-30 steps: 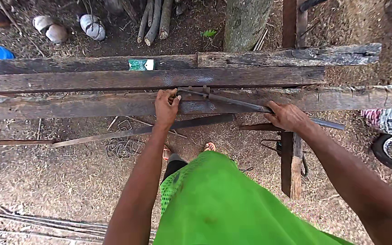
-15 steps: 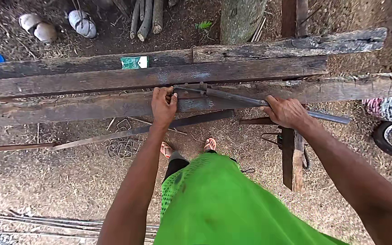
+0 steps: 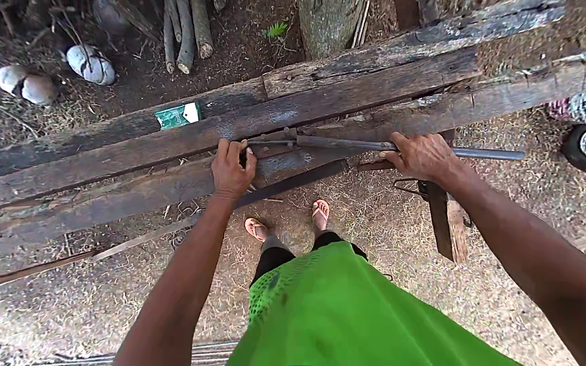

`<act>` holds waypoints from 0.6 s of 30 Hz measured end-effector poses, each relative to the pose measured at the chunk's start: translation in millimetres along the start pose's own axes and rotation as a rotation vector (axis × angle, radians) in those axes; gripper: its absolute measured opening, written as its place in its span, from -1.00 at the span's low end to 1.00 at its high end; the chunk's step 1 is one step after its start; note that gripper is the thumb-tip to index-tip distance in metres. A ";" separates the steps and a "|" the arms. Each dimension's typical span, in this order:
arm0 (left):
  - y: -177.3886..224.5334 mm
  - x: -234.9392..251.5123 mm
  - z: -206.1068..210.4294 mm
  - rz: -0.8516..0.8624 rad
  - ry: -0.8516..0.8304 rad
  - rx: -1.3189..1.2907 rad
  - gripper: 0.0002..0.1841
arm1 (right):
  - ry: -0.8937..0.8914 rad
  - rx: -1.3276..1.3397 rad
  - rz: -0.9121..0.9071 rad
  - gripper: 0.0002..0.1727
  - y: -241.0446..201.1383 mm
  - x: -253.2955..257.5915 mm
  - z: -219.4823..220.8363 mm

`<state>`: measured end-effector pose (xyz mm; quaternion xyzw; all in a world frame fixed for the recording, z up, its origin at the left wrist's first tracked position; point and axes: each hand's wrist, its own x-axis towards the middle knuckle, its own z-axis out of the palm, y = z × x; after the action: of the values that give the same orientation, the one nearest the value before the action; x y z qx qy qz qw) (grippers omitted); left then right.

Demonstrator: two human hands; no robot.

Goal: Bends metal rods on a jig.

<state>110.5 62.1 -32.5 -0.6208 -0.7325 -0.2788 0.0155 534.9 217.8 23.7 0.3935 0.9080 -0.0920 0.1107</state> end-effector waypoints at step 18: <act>-3.8 -2.0 -0.6 -0.029 -0.054 -0.041 -0.73 | 0.099 0.183 0.443 -0.45 -120.4 -73.0 38.9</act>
<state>107.3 59.7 -34.1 -0.6176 -0.7357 -0.2772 -0.0211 500.0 76.1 16.0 0.5953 0.7919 -0.1279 0.0473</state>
